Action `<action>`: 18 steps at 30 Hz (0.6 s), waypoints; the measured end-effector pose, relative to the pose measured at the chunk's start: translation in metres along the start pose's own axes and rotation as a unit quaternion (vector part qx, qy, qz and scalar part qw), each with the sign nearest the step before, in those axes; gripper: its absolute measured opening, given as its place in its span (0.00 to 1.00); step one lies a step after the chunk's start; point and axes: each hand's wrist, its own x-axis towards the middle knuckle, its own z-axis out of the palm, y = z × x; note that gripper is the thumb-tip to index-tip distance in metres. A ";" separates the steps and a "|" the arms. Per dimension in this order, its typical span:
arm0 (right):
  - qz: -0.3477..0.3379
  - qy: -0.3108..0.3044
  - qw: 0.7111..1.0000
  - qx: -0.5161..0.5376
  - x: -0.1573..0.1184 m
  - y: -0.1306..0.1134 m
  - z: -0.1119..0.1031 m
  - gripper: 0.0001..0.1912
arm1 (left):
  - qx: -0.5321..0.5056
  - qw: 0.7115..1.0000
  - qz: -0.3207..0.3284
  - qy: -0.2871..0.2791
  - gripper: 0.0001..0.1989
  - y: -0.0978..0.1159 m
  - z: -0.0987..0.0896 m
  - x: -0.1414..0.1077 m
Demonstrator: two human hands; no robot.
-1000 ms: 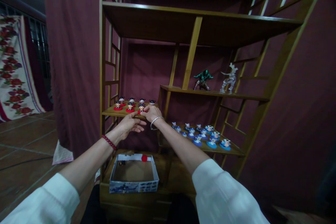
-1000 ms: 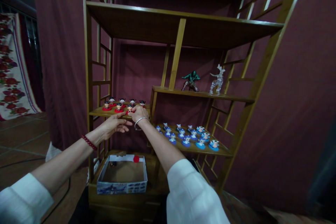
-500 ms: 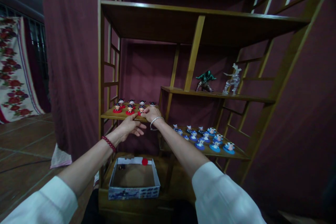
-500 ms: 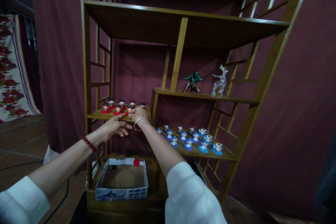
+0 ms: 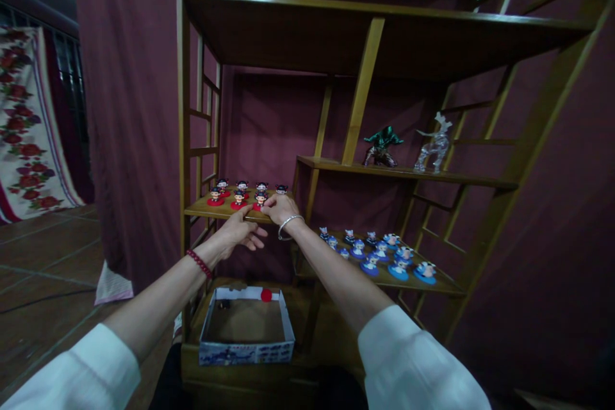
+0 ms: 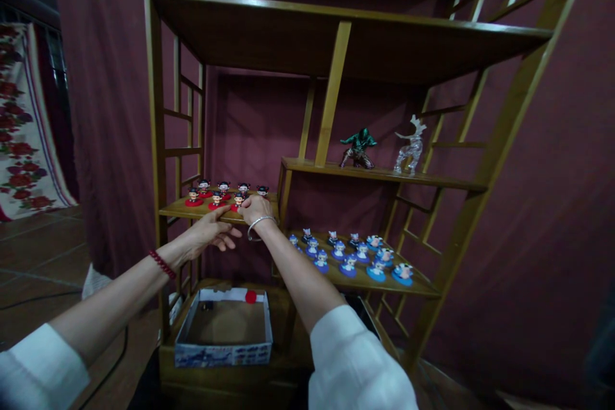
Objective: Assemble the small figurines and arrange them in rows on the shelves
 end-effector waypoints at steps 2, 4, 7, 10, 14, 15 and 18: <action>-0.002 0.002 1.000 0.000 0.000 0.000 0.001 0.08 | 0.005 1.000 0.002 -0.002 0.39 0.000 0.000 0.000; -0.005 0.004 1.000 -0.002 0.000 0.000 0.001 0.08 | 0.008 1.000 0.002 -0.004 0.38 0.001 0.000 0.000; -0.006 0.006 1.000 -0.007 0.000 0.000 0.002 0.08 | 0.009 1.000 0.004 -0.007 0.37 0.000 -0.001 0.001; -0.005 0.005 1.000 -0.015 -0.001 -0.001 0.000 0.08 | 0.008 1.000 0.011 -0.007 0.37 -0.002 -0.001 0.002; -0.003 0.004 1.000 -0.020 -0.004 -0.003 -0.002 0.07 | 0.006 1.000 0.011 0.000 0.38 -0.004 -0.002 0.001; -0.003 0.003 1.000 -0.021 -0.005 -0.003 -0.002 0.07 | 0.007 1.000 0.012 0.002 0.38 -0.004 -0.002 0.000; -0.002 0.000 1.000 -0.024 -0.007 -0.004 -0.003 0.07 | 0.011 1.000 0.012 0.006 0.38 -0.003 -0.001 -0.002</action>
